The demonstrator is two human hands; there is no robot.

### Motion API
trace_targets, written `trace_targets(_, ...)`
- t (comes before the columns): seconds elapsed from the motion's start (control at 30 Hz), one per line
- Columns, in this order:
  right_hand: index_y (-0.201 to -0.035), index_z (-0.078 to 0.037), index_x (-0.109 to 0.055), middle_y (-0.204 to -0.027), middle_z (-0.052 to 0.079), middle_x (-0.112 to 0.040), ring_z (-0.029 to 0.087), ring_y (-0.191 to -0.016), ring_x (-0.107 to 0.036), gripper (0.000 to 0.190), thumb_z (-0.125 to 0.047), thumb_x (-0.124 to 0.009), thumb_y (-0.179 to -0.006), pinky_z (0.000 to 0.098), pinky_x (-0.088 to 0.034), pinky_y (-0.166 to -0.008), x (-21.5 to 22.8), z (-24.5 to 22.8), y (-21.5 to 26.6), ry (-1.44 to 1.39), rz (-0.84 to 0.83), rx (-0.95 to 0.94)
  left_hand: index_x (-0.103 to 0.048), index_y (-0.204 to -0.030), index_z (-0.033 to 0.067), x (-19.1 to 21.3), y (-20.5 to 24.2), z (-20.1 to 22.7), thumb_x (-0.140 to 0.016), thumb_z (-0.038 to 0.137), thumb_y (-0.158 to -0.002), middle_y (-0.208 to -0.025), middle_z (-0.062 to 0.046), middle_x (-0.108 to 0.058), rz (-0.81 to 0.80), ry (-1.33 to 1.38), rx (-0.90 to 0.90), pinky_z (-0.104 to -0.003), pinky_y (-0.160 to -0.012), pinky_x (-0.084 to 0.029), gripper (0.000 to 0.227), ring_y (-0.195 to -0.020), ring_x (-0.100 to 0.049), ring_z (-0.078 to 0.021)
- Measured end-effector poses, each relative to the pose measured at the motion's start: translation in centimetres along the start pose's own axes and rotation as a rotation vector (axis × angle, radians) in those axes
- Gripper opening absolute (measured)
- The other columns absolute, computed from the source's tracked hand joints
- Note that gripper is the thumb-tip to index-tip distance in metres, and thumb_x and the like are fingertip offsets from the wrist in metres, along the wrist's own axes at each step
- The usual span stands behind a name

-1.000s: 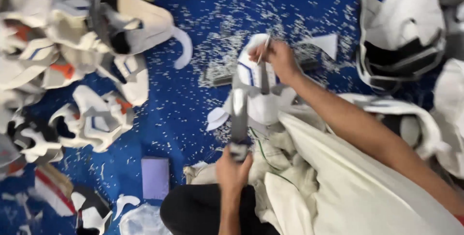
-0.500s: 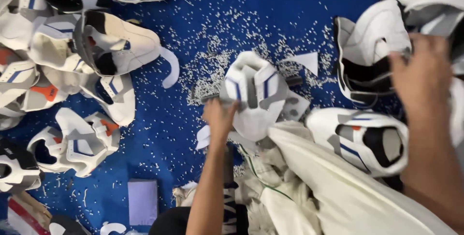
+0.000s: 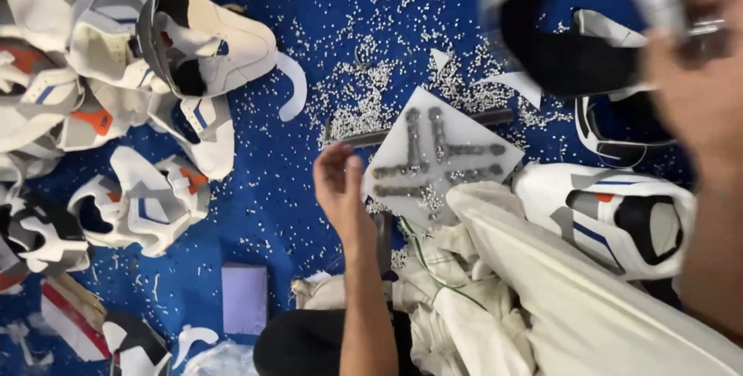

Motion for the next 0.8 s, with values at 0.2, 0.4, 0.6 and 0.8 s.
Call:
trace_targets(0.2,-0.109,-0.007,-0.067,-0.111,0.011,-0.069,0.030,-0.093,-0.070,0.030,-0.001,-0.077,-0.081,0.0405,-0.057,-0.077,-8.4,-14.4,2.5,-0.485,-0.234,0.047,-0.034,-0.143,-0.0045,-6.8,3.9,11.0,-0.074,0.004,-0.076,-0.140,-0.015,-0.047,-0.291,-0.450,-0.415,-0.035,-0.105,-0.040,0.079,-0.127,-0.048,-0.0266)
trace_targets(0.4,-0.120,-0.009,-0.063,-0.112,0.012,-0.062,0.032,-0.079,-0.071,0.063,-0.016,-0.087,-0.062,0.0419,-0.059,-0.068,-17.0,-14.4,4.5,-0.129,-0.631,0.087,-0.073,-0.112,0.0082,-8.4,0.8,4.2,-0.070,-0.010,-0.078,-0.107,-0.010,-0.073,-0.562,-0.708,-0.286,-0.033,-0.090,-0.057,0.039,-0.102,-0.074,-0.0261)
trace_targets(0.6,-0.125,-0.015,-0.071,-0.126,0.007,-0.073,0.029,-0.103,-0.074,0.044,-0.012,-0.082,-0.082,0.0384,-0.060,-0.084,-14.0,-16.2,-5.2,-0.345,-0.142,0.358,-0.069,-0.113,0.0071,-16.8,-4.0,9.9,-0.069,-0.011,-0.081,-0.110,-0.011,-0.070,-0.589,-0.714,-0.593,-0.037,-0.089,-0.058,0.037,-0.103,-0.072,-0.0302)
trace_targets(0.8,-0.136,-0.020,-0.069,-0.111,0.014,-0.074,0.030,-0.081,-0.075,0.048,-0.011,-0.073,-0.089,0.0412,-0.060,-0.074,-22.1,-10.9,4.5,-0.194,-0.498,0.119,-0.070,-0.122,0.0074,-7.7,1.1,-4.8,-0.064,-0.013,-0.089,-0.119,-0.014,-0.069,-0.675,-0.576,-0.320,-0.039,-0.098,-0.055,0.039,-0.110,-0.069,-0.0335)
Point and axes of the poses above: each hand's wrist, its own y-axis away from the middle knuckle, its own x-axis out of the back of the hand, z = x × y, the point moved 10 cm from there along -y, towards the middle knuckle
